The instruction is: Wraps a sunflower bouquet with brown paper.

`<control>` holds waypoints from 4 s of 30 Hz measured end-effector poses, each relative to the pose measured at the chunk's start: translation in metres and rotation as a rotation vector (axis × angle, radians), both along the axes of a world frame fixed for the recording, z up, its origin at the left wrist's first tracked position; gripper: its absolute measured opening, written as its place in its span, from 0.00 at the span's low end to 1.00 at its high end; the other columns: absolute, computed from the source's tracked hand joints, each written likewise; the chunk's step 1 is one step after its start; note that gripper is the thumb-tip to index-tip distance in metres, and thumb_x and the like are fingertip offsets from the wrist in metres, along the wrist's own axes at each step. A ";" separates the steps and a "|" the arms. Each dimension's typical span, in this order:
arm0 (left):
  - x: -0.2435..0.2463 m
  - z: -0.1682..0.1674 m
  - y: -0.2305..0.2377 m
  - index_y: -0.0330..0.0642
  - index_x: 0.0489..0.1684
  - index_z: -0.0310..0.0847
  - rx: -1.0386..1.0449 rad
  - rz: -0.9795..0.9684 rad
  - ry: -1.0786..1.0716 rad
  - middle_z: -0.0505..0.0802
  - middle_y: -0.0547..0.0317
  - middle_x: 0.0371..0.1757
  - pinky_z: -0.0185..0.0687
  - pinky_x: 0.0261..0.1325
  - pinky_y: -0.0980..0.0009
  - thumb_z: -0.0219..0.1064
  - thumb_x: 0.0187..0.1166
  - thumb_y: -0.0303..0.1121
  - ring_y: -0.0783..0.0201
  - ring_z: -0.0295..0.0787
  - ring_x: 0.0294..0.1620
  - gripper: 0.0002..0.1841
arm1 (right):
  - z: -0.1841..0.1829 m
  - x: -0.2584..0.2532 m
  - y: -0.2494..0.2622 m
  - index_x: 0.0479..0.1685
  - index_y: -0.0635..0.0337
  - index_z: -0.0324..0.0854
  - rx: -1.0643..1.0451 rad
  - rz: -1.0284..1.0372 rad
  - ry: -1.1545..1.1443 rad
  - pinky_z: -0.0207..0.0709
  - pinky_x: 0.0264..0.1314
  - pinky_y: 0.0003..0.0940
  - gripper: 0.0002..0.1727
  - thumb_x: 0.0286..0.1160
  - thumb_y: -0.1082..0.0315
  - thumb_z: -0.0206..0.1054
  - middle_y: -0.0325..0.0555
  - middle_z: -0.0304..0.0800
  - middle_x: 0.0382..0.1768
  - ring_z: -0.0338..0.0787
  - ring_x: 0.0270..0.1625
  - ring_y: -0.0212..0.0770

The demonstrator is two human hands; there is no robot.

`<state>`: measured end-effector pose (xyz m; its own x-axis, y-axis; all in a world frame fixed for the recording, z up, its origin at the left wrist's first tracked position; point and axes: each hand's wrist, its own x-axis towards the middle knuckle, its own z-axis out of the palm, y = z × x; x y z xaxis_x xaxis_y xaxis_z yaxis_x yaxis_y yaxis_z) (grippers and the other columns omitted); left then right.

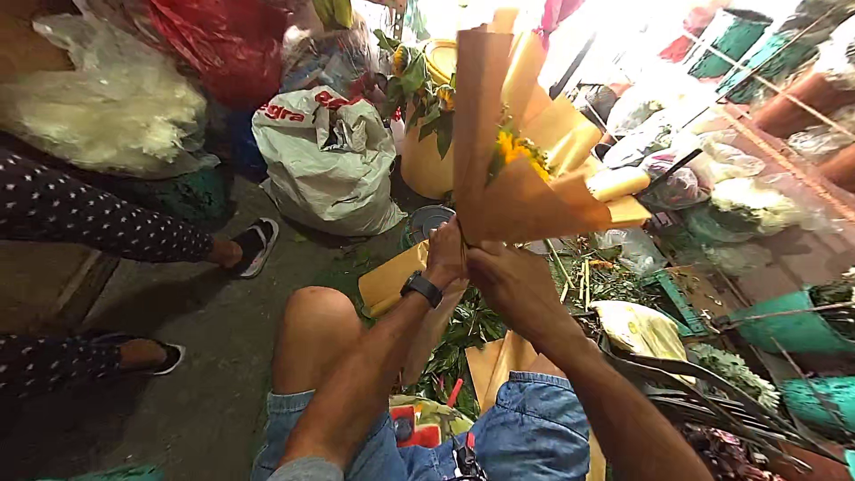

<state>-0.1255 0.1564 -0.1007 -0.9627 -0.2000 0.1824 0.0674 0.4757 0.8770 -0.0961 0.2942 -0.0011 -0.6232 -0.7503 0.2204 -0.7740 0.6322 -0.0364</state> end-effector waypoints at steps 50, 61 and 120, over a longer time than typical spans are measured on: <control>0.000 0.014 0.009 0.37 0.47 0.86 0.697 -0.360 -0.042 0.95 0.59 0.41 0.89 0.56 0.67 0.78 0.60 0.18 0.67 0.92 0.45 0.16 | -0.119 -0.062 0.084 0.53 0.43 0.93 -0.746 0.047 0.105 0.55 0.90 0.53 0.11 0.82 0.54 0.69 0.30 0.96 0.49 0.89 0.63 0.31; 0.003 0.018 0.008 0.38 0.43 0.87 0.748 -0.375 -0.111 0.95 0.57 0.40 0.89 0.54 0.67 0.78 0.59 0.20 0.67 0.92 0.43 0.13 | -0.115 -0.065 0.084 0.48 0.45 0.93 -0.712 -0.056 0.361 0.58 0.87 0.52 0.09 0.85 0.63 0.65 0.34 0.96 0.48 0.89 0.61 0.34; 0.004 0.019 0.016 0.38 0.43 0.87 0.870 -0.385 -0.078 0.96 0.58 0.38 0.90 0.53 0.68 0.75 0.63 0.19 0.68 0.93 0.42 0.11 | -0.108 -0.077 0.089 0.50 0.54 0.94 -0.719 0.216 0.323 0.77 0.74 0.40 0.08 0.80 0.66 0.72 0.40 0.97 0.46 0.93 0.54 0.36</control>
